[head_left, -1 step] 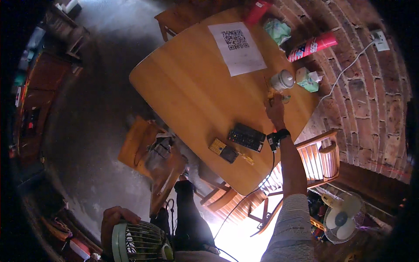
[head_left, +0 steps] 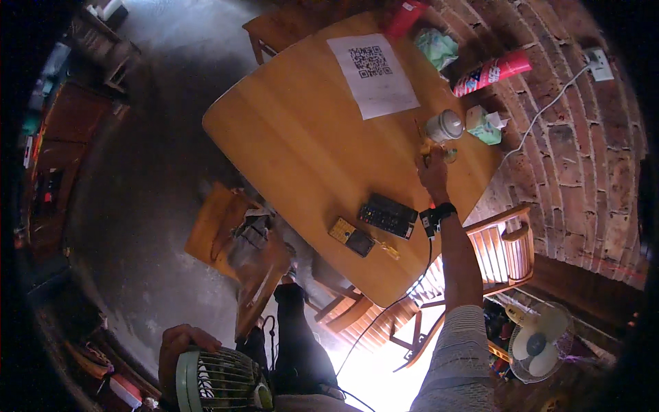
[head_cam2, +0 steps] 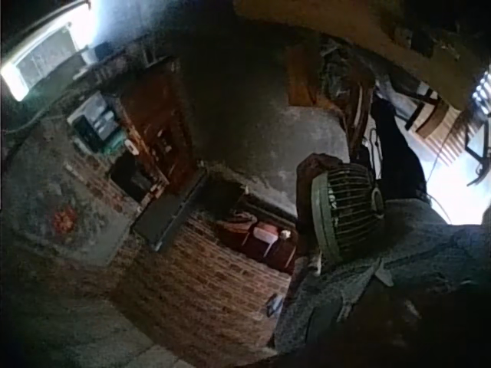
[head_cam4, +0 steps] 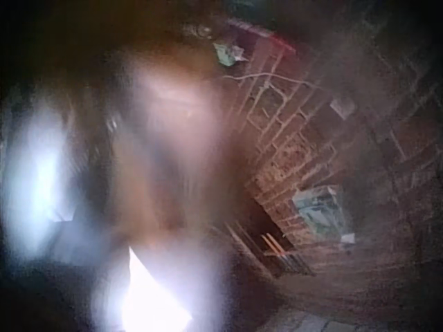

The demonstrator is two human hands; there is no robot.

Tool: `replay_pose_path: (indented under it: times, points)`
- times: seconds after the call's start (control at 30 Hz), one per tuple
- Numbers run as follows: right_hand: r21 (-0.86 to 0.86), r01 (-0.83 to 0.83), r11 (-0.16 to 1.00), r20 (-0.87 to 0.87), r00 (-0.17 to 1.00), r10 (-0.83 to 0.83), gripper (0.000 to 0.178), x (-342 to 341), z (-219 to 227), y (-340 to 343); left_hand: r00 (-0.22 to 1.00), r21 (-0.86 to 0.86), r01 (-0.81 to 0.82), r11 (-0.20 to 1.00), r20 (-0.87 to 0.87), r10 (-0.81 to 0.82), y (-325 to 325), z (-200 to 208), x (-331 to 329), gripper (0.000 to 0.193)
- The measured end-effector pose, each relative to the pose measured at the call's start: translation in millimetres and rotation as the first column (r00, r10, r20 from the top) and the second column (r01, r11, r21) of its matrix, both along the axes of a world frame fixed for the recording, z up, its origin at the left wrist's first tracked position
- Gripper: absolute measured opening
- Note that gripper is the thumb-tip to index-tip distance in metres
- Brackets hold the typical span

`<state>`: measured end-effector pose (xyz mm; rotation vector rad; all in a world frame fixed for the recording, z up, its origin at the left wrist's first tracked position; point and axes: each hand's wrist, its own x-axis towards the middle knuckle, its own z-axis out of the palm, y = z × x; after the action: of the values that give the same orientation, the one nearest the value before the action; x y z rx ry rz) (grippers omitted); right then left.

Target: Repairing a small light blue portable fan using a yellow-handled screwdriver.

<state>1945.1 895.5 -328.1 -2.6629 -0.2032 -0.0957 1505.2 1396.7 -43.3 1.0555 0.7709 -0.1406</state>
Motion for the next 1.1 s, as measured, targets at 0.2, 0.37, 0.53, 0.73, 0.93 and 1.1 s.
replay_pose_path:
  times: [0.2,0.37,0.53,0.73,0.93,1.1]
  points:
    - [-0.475,-0.253,0.843,0.261,0.874,0.410,0.043,12.6,-36.3,-19.2,0.997,-0.109,-0.043,0.993,0.062,0.050,12.0,-33.5,-15.9,0.040]
    - [-0.316,0.008,0.949,0.248,0.966,0.075,0.053,15.7,-42.5,-2.8,0.998,-0.093,-0.056,0.994,-0.003,0.056,7.7,-15.0,-4.6,0.041]
    - [-0.103,-0.011,0.995,0.303,0.952,0.042,0.046,-4.6,-3.7,8.4,0.992,-0.064,0.049,0.997,-0.112,-0.056,11.5,-2.1,4.5,0.041]
    - [0.232,0.260,0.937,-0.087,0.965,-0.246,0.031,-65.8,84.6,20.8,0.979,-0.070,-0.202,0.977,0.014,0.203,-4.2,-11.4,-21.0,0.037]
    - [0.300,0.342,0.891,-0.265,0.927,-0.266,0.030,-240.2,167.2,55.7,0.976,-0.146,0.218,0.965,0.014,-0.218,27.0,-8.6,-27.0,0.033]
    - [0.425,0.331,0.842,-0.560,0.827,-0.042,0.011,-436.6,206.8,130.5,0.788,0.007,0.603,0.798,0.154,-0.596,18.6,-27.2,-23.7,0.034]
